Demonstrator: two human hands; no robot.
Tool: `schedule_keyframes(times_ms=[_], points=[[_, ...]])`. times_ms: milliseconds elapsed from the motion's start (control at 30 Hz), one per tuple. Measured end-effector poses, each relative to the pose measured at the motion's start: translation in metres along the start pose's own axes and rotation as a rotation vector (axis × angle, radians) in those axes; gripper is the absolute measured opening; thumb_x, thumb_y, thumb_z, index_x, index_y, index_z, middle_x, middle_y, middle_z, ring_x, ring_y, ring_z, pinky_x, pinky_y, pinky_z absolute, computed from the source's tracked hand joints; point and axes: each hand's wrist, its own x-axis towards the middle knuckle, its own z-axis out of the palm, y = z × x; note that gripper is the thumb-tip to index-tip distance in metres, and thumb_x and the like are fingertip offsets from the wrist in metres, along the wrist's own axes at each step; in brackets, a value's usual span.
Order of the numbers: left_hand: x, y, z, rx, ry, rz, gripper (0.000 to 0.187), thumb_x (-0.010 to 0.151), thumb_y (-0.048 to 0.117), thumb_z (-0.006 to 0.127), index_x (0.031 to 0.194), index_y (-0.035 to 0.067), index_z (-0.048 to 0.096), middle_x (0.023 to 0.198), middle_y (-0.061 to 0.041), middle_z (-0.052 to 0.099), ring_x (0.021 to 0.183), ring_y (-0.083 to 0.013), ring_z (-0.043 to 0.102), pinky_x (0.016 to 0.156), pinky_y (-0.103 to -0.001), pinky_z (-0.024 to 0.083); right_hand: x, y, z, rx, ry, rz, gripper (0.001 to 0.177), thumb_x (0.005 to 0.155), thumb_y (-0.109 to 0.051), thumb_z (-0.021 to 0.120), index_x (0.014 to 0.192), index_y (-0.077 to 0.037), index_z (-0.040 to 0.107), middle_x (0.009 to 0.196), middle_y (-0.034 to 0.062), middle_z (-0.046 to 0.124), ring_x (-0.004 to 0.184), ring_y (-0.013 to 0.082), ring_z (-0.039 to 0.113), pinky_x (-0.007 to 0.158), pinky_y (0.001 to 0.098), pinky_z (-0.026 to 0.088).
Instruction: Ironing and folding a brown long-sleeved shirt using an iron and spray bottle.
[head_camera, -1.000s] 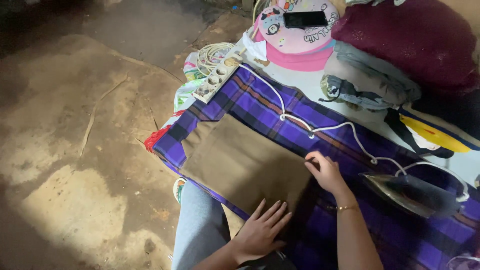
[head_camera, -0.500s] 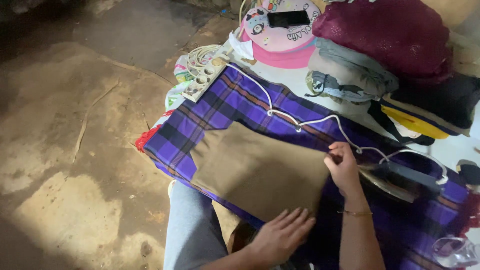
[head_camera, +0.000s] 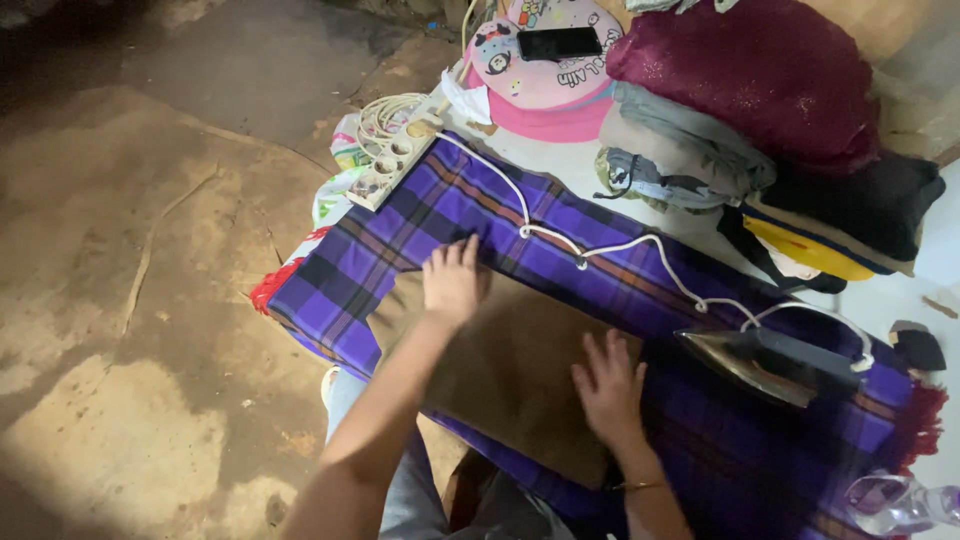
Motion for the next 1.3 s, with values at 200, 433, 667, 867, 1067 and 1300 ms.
schedule_keyframes(times_ms=[200, 433, 667, 867, 1067, 1300], points=[[0.015, -0.042, -0.011, -0.122, -0.250, 0.019, 0.030, 0.089, 0.029, 0.068, 0.116, 0.015, 0.069, 0.123, -0.009, 0.061, 0.116, -0.0337, 0.056, 0.096, -0.047, 0.046, 0.023, 0.114, -0.119, -0.364, 0.453, 0.086, 0.056, 0.088, -0.028, 0.079, 0.137, -0.003, 0.065, 0.137, 0.0272, 0.062, 0.134, 0.0446, 0.055, 0.114, 0.0539, 0.041], [0.020, -0.060, 0.003, -0.378, -0.142, 0.173, 0.015, 0.097, 0.023, 0.062, 0.107, 0.012, 0.060, 0.099, -0.013, 0.071, 0.102, -0.0377, 0.067, 0.090, -0.050, 0.052, 0.067, 0.215, -0.161, -0.517, -0.288, 0.347, 0.071, 0.082, -0.066, 0.075, 0.123, -0.009, 0.070, 0.119, 0.0222, 0.072, 0.115, 0.0392, 0.067, 0.102, 0.0473, 0.051], [0.021, -0.045, -0.015, -0.385, -0.377, -0.048, 0.038, 0.094, 0.026, 0.067, 0.125, 0.014, 0.049, 0.096, -0.021, 0.071, 0.091, -0.0437, 0.069, 0.080, -0.054, 0.052, 0.094, 0.129, -0.155, -0.330, -0.432, 0.348, 0.067, 0.078, -0.070, 0.068, 0.115, -0.014, 0.073, 0.102, 0.0197, 0.079, 0.097, 0.0396, 0.075, 0.088, 0.0476, 0.059], [0.005, -0.047, -0.041, -0.440, -0.365, 0.100, 0.049, 0.089, 0.025, 0.074, 0.131, 0.018, 0.049, 0.102, -0.019, 0.069, 0.093, -0.0424, 0.068, 0.079, -0.052, 0.053, 0.105, -0.016, -0.112, -0.250, -0.478, 0.256, 0.064, 0.082, -0.071, 0.062, 0.108, -0.014, 0.072, 0.087, 0.0172, 0.077, 0.080, 0.0354, 0.077, 0.075, 0.0473, 0.061], [-0.009, -0.071, -0.002, -0.609, -0.227, 0.125, 0.025, 0.090, 0.024, 0.074, 0.112, 0.015, 0.065, 0.102, -0.013, 0.072, 0.094, -0.0351, 0.072, 0.082, -0.044, 0.057, 0.124, -0.072, -0.068, -0.284, -0.394, 0.093, 0.063, 0.087, -0.068, 0.060, 0.103, -0.008, 0.068, 0.074, 0.0165, 0.074, 0.068, 0.0355, 0.075, 0.061, 0.0461, 0.060], [-0.009, -0.048, -0.032, -0.334, -0.267, -0.123, 0.023, 0.090, 0.034, 0.072, 0.109, 0.022, 0.072, 0.101, -0.005, 0.073, 0.093, -0.0311, 0.072, 0.080, -0.050, 0.054, 0.107, -0.040, -0.076, -0.355, -0.358, 0.139, 0.066, 0.087, -0.071, 0.062, 0.097, -0.005, 0.069, 0.075, 0.0192, 0.073, 0.071, 0.0366, 0.075, 0.063, 0.0471, 0.060]])
